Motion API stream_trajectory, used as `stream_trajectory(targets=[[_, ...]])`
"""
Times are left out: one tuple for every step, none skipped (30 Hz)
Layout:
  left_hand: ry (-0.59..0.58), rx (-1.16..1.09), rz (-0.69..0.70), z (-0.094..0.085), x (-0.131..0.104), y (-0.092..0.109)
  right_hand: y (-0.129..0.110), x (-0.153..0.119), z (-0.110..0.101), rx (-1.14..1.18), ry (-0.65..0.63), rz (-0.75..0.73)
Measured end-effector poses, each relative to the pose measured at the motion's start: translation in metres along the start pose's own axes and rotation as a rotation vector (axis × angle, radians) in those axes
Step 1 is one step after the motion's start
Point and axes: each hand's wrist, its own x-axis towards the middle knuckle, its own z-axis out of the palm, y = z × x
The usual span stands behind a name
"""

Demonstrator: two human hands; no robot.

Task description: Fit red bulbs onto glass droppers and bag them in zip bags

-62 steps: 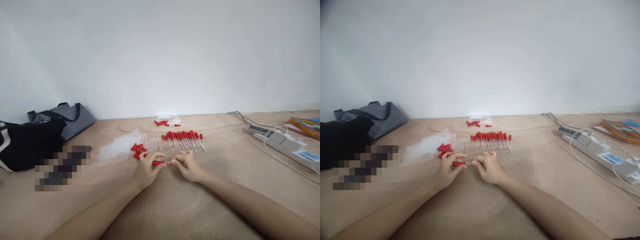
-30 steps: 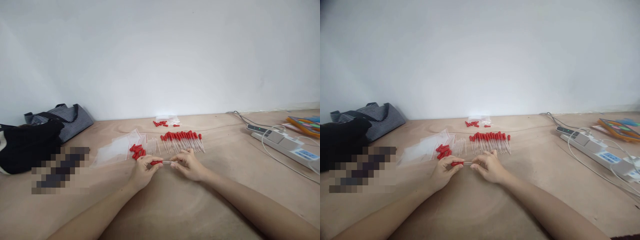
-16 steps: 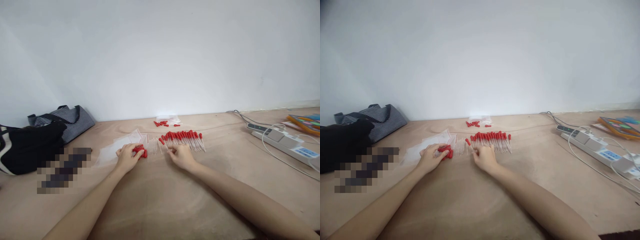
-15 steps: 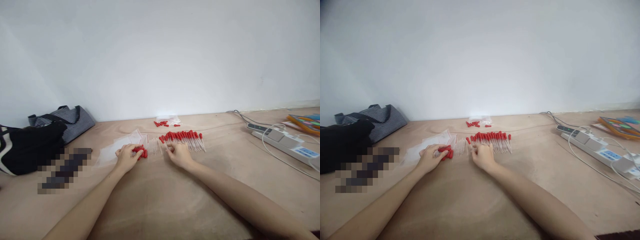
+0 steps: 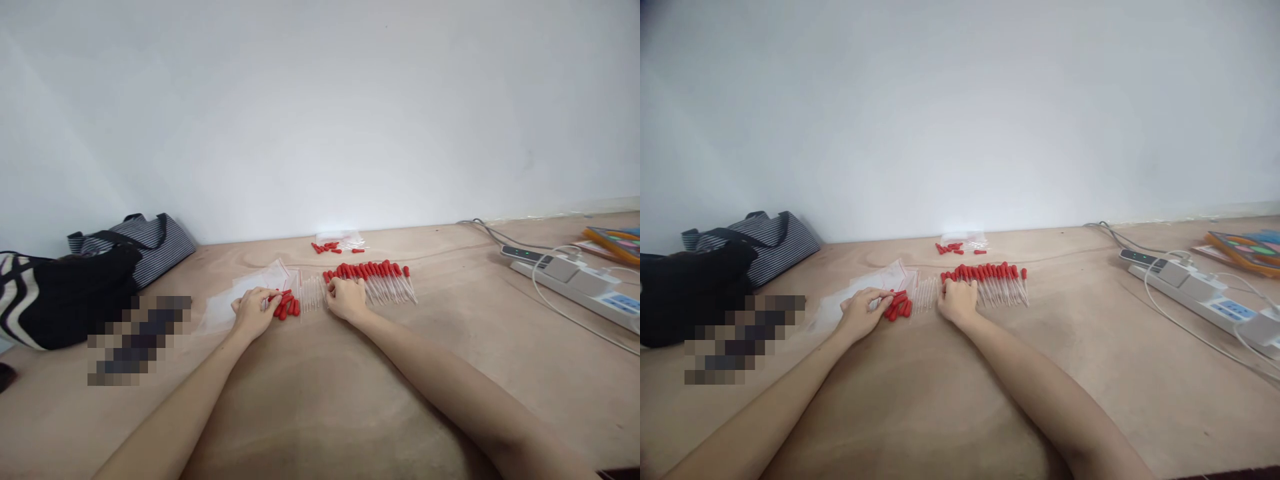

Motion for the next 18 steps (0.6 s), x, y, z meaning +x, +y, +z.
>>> stream_trajectory(targets=[[-0.010,0.007,-0.001,0.000,0.000,0.001,-0.001,0.000,0.000,-0.006,-0.002,0.001],[-0.020,0.015,-0.003,0.000,0.000,0.002,-0.002,0.001,-0.001,-0.011,-0.004,0.006],[-0.031,0.025,-0.008,0.000,0.000,0.003,-0.004,0.002,-0.001,-0.017,-0.004,0.011],[-0.040,0.035,-0.016,0.000,0.000,0.004,-0.006,0.002,-0.002,-0.024,-0.004,0.019],[-0.046,0.043,-0.024,0.001,0.000,0.005,-0.008,0.003,-0.002,-0.033,-0.009,0.028],[-0.049,0.049,-0.031,0.001,0.000,0.005,-0.011,0.004,-0.003,-0.048,-0.020,0.039],[-0.046,0.052,-0.034,0.002,0.001,0.004,-0.013,0.004,-0.003,-0.069,-0.037,0.047],[-0.041,0.053,-0.035,0.003,0.001,0.004,-0.015,0.005,-0.004,-0.096,-0.056,0.056],[-0.030,0.052,-0.034,0.004,0.001,0.003,-0.017,0.006,-0.004,-0.124,-0.075,0.064],[-0.012,0.048,-0.031,0.005,0.001,0.002,-0.019,0.007,-0.005,-0.148,-0.092,0.070],[0.017,0.041,-0.025,0.005,0.001,0.002,-0.021,0.009,-0.005,-0.165,-0.106,0.073],[0.055,0.034,-0.013,0.005,0.000,0.002,-0.023,0.011,-0.005,-0.176,-0.119,0.074],[0.100,0.025,0.006,0.005,-0.001,0.003,-0.025,0.013,-0.004,-0.181,-0.131,0.076],[0.142,0.014,0.038,0.004,-0.002,0.006,-0.027,0.016,-0.004,-0.186,-0.144,0.080],[0.168,-0.001,0.088,0.003,-0.004,0.009,-0.029,0.018,-0.004,-0.192,-0.157,0.083],[0.176,-0.020,0.149,0.002,-0.006,0.013,-0.031,0.020,-0.004,-0.199,-0.169,0.085],[0.155,-0.043,0.226,0.002,-0.009,0.017,-0.032,0.022,-0.004,-0.205,-0.178,0.087],[0.114,-0.068,0.305,0.001,-0.012,0.022,-0.034,0.023,-0.005,-0.209,-0.185,0.087]])
